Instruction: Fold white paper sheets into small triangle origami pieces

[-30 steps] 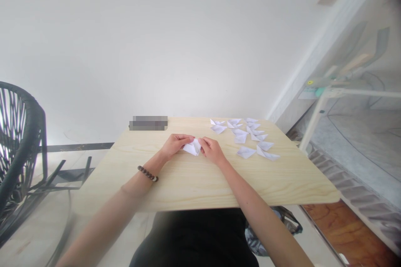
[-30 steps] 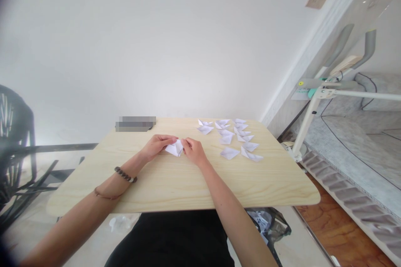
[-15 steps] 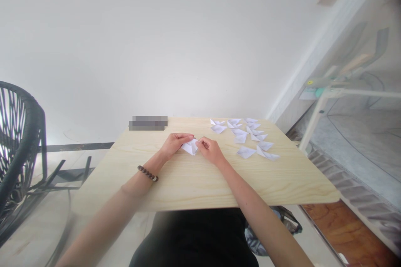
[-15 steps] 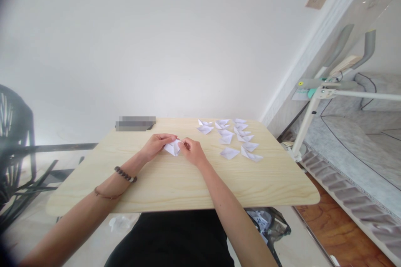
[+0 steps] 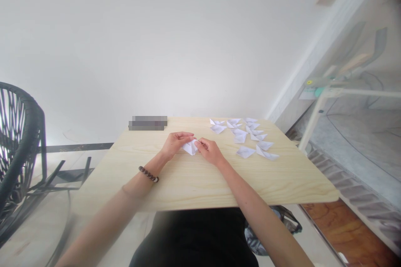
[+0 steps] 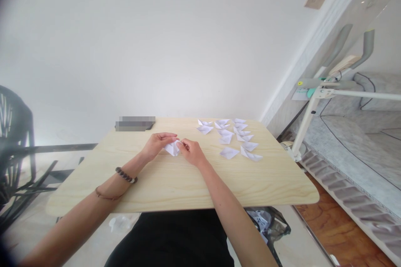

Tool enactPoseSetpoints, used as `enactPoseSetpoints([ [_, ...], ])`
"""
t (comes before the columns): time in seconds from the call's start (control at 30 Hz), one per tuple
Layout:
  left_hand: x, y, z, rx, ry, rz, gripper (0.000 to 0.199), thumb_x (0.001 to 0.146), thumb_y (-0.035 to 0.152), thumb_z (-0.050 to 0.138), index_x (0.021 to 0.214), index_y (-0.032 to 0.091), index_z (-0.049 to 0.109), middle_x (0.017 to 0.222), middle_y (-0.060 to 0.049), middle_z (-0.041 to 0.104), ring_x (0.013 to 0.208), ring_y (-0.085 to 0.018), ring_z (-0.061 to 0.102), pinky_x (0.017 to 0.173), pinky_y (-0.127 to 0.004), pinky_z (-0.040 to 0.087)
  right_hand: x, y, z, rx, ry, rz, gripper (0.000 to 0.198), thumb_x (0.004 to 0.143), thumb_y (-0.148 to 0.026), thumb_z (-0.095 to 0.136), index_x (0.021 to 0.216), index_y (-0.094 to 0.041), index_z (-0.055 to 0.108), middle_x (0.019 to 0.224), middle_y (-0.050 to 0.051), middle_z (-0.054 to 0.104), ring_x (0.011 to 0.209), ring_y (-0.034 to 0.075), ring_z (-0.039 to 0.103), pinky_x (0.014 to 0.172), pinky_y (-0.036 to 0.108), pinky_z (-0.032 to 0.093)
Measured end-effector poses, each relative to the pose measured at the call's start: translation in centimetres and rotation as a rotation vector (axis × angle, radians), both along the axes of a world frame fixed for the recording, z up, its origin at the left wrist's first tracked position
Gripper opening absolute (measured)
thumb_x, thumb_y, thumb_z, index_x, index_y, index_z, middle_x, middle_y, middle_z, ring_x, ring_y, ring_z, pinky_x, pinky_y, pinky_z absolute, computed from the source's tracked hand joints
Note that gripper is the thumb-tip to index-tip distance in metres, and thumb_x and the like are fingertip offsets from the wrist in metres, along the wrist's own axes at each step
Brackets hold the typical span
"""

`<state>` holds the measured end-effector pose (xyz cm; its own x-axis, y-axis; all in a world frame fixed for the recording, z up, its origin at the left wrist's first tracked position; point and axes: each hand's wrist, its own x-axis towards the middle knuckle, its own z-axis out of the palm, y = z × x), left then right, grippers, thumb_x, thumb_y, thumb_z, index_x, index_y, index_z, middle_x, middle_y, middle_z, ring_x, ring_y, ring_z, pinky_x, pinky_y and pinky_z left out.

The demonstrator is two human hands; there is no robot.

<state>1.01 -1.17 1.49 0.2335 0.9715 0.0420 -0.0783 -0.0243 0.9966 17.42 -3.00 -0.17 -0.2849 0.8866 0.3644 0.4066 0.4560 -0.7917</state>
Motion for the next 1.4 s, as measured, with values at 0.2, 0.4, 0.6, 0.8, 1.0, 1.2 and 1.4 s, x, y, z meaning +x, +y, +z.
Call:
enactPoseSetpoints([
  [0.2,0.08,-0.11,0.16,0.011,0.043,-0.037,0.042,0.062,0.036,0.066,0.093,0.010,0.062,0.082,-0.009,0.066,0.071,-0.016,0.058,0.066,-0.028,0.045,0.01,-0.22,0.33,0.005,0.070,-0.015,0.032,0.080,-0.041,0.035,0.061,-0.017,0.045,0.049,-0.004,0.042,0.046,0.008,0.040,0.047,0.018,0.030],
  [0.4,0.01,-0.30,0.02,-0.008,0.063,-0.255,0.036,0.064,0.036,0.064,0.088,0.010,0.064,0.080,-0.006,0.065,0.076,-0.018,0.058,0.072,-0.030,0.045,0.10,-0.26,0.67,0.015,0.113,-0.061,0.031,0.081,-0.040,0.034,0.062,-0.018,0.043,0.051,-0.004,0.040,0.049,0.008,0.040,0.048,0.018,0.032],
  [0.6,-0.10,-0.15,-0.28,-0.016,0.157,-0.250,0.033,0.058,0.035,0.068,0.079,0.010,0.065,0.076,-0.003,0.064,0.076,-0.019,0.058,0.069,-0.030,0.047,0.09,-0.35,0.80,0.044,0.098,-0.076,0.031,0.080,-0.038,0.034,0.058,-0.017,0.042,0.051,-0.003,0.040,0.051,0.008,0.039,0.050,0.019,0.031],
  [0.8,-0.15,-0.37,0.18,0.001,0.158,-0.267,0.028,0.058,0.032,0.068,0.075,0.009,0.066,0.070,-0.003,0.064,0.069,-0.017,0.057,0.064,-0.028,0.048,0.13,-0.35,0.72,0.012,0.077,-0.056,0.029,0.080,-0.037,0.034,0.061,-0.017,0.044,0.051,-0.004,0.038,0.049,0.008,0.035,0.049,0.020,0.028],
  [1.0,-0.36,-0.45,0.45,0.017,0.196,-0.313,0.024,0.060,0.032,0.066,0.069,0.010,0.066,0.066,-0.002,0.063,0.065,-0.015,0.056,0.059,-0.025,0.048,0.01,-0.36,0.65,0.024,0.039,-0.003,0.030,0.081,-0.036,0.034,0.059,-0.017,0.040,0.051,-0.005,0.036,0.050,0.008,0.033,0.049,0.020,0.026],
  [1.2,-0.35,-0.51,0.55,0.014,0.206,-0.370,0.024,0.060,0.032,0.066,0.071,0.010,0.066,0.066,-0.002,0.063,0.064,-0.015,0.057,0.060,-0.025,0.048,0.12,-0.37,0.66,-0.026,0.095,0.040,0.028,0.081,-0.036,0.035,0.062,-0.017,0.042,0.054,-0.004,0.038,0.051,0.008,0.036,0.048,0.020,0.028],
  [1.4,-0.31,-0.77,0.63,0.001,0.283,-0.433,0.025,0.061,0.033,0.066,0.069,0.009,0.065,0.063,-0.002,0.062,0.059,-0.014,0.057,0.055,-0.024,0.048,0.03,-0.47,0.76,-0.031,0.111,0.080,0.022,0.079,-0.036,0.040,0.069,-0.017,0.047,0.061,-0.003,0.045,0.053,0.008,0.041,0.048,0.019,0.030],
])
